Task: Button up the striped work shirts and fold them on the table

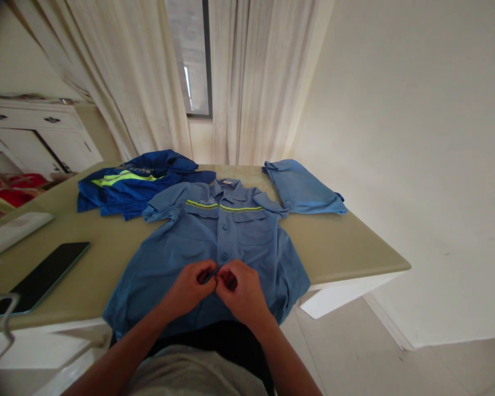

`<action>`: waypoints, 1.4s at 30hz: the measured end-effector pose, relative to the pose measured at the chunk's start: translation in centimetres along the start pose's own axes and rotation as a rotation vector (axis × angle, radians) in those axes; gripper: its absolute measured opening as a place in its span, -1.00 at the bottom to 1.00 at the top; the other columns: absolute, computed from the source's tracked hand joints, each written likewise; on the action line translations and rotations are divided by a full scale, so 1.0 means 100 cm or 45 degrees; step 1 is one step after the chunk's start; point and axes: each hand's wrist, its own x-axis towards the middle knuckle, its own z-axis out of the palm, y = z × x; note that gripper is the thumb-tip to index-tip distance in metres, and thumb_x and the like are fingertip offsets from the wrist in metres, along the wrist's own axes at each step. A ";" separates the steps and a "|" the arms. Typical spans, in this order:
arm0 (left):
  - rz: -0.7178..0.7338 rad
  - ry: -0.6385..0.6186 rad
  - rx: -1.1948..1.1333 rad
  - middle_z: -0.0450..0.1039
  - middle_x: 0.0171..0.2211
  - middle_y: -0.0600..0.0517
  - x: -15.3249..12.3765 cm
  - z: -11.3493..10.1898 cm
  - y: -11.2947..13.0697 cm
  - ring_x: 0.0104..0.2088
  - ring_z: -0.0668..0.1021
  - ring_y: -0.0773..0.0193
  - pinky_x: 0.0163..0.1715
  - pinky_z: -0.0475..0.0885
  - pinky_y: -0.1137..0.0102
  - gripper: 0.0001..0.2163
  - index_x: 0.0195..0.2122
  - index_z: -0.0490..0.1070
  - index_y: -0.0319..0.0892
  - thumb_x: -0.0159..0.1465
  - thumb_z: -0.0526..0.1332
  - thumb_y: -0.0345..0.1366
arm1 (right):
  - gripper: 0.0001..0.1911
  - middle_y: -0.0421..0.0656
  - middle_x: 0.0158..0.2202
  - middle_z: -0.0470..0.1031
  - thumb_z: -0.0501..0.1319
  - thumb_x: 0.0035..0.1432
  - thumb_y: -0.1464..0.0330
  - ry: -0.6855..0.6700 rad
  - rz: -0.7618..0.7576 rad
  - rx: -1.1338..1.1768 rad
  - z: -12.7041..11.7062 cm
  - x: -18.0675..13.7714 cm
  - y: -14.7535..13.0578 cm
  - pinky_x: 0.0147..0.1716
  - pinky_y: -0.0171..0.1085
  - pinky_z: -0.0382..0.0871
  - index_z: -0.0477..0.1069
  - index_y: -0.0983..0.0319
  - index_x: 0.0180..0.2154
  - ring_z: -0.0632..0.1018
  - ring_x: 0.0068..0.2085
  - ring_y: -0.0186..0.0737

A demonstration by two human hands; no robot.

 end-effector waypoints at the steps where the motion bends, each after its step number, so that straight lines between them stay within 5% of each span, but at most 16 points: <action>1: 0.002 0.000 -0.002 0.15 -0.55 0.19 0.000 0.000 0.000 -0.48 0.23 0.39 -0.47 0.08 0.44 -0.90 -0.46 0.33 -0.18 0.18 0.15 -0.32 | -0.94 -0.23 -0.40 0.51 0.27 0.16 0.45 0.007 0.002 0.012 0.001 0.000 0.000 -0.41 -0.38 0.37 0.50 0.19 -0.30 0.51 -0.43 -0.34; 14: 0.030 0.008 -0.031 0.17 -0.53 0.19 -0.003 -0.002 -0.009 -0.48 0.26 0.38 -0.46 0.13 0.43 -0.81 -0.38 0.38 -0.18 0.33 0.19 -0.20 | -0.93 -0.22 -0.40 0.54 0.28 0.27 0.34 0.052 0.072 0.104 -0.004 0.005 0.006 -0.40 -0.35 0.37 0.54 0.18 -0.25 0.52 -0.41 -0.31; 21: 0.078 0.008 0.017 0.24 -0.50 0.16 -0.006 0.001 -0.007 -0.45 0.33 0.34 -0.43 0.19 0.42 -0.77 -0.41 0.30 -0.15 0.39 0.15 -0.20 | -0.87 -0.19 -0.32 0.54 0.30 0.30 0.28 -0.070 -0.072 0.072 -0.015 0.004 0.010 -0.32 -0.31 0.42 0.57 0.14 -0.14 0.55 -0.34 -0.27; 25: 0.219 -0.118 0.222 0.45 -0.36 0.06 -0.002 -0.011 -0.001 -0.31 0.47 0.26 -0.24 0.37 0.38 -0.70 -0.32 0.40 -0.13 0.49 0.02 -0.13 | -0.68 -0.07 -0.04 0.57 0.36 0.24 0.16 -0.108 -0.105 -0.146 -0.022 0.003 0.016 0.00 -0.14 0.48 0.55 0.13 -0.02 0.58 -0.03 -0.10; 28: 0.338 -0.132 0.447 0.55 -0.11 -0.05 0.018 -0.029 -0.005 -0.06 0.54 0.18 0.06 0.40 0.27 -0.61 -0.11 0.49 -0.11 0.53 -0.12 -0.13 | -0.18 0.04 0.30 0.38 0.45 0.07 -0.02 -0.198 -0.092 -0.481 -0.022 0.002 0.020 0.31 0.10 0.24 0.37 0.14 0.29 0.39 0.30 0.13; 30: 0.325 -0.019 0.713 0.46 0.18 -0.15 0.038 -0.039 -0.016 0.20 0.45 0.04 0.26 0.27 0.08 -0.59 0.14 0.44 -0.12 0.52 -0.11 -0.12 | -0.04 0.05 0.39 0.27 0.42 0.07 -0.10 -0.296 -0.098 -0.620 -0.022 0.003 0.022 0.37 0.15 0.13 0.24 0.15 0.38 0.30 0.37 0.16; 33: 0.201 -0.052 1.044 0.08 0.47 -0.17 0.074 -0.047 -0.040 0.44 0.14 -0.17 0.37 -0.02 -0.21 -0.45 0.41 0.19 -0.12 0.48 -0.04 -0.01 | -0.17 -0.01 0.43 0.19 0.28 0.26 -0.07 -0.400 -0.161 -0.648 -0.025 0.012 0.028 0.40 0.14 0.08 0.18 0.10 0.42 0.25 0.42 0.09; 36: 0.122 -0.195 1.137 -0.13 0.53 -0.10 0.110 -0.052 -0.057 0.49 0.00 -0.19 0.37 -0.13 -0.31 -0.36 0.49 0.03 -0.07 0.47 -0.10 0.10 | -0.25 -0.04 0.45 0.15 0.20 0.35 -0.04 -0.470 -0.211 -0.634 -0.030 0.032 0.040 0.40 0.12 0.08 0.13 0.06 0.44 0.23 0.43 0.05; 42: 0.087 -0.115 1.115 -0.08 0.52 -0.08 0.171 -0.071 -0.068 0.48 0.03 -0.17 0.38 -0.15 -0.28 -0.33 0.48 0.05 -0.03 0.45 -0.14 0.18 | -0.26 -0.04 0.47 0.11 0.16 0.38 -0.05 -0.513 -0.227 -0.689 -0.033 0.091 0.071 0.40 0.11 0.07 0.14 0.10 0.44 0.20 0.45 0.08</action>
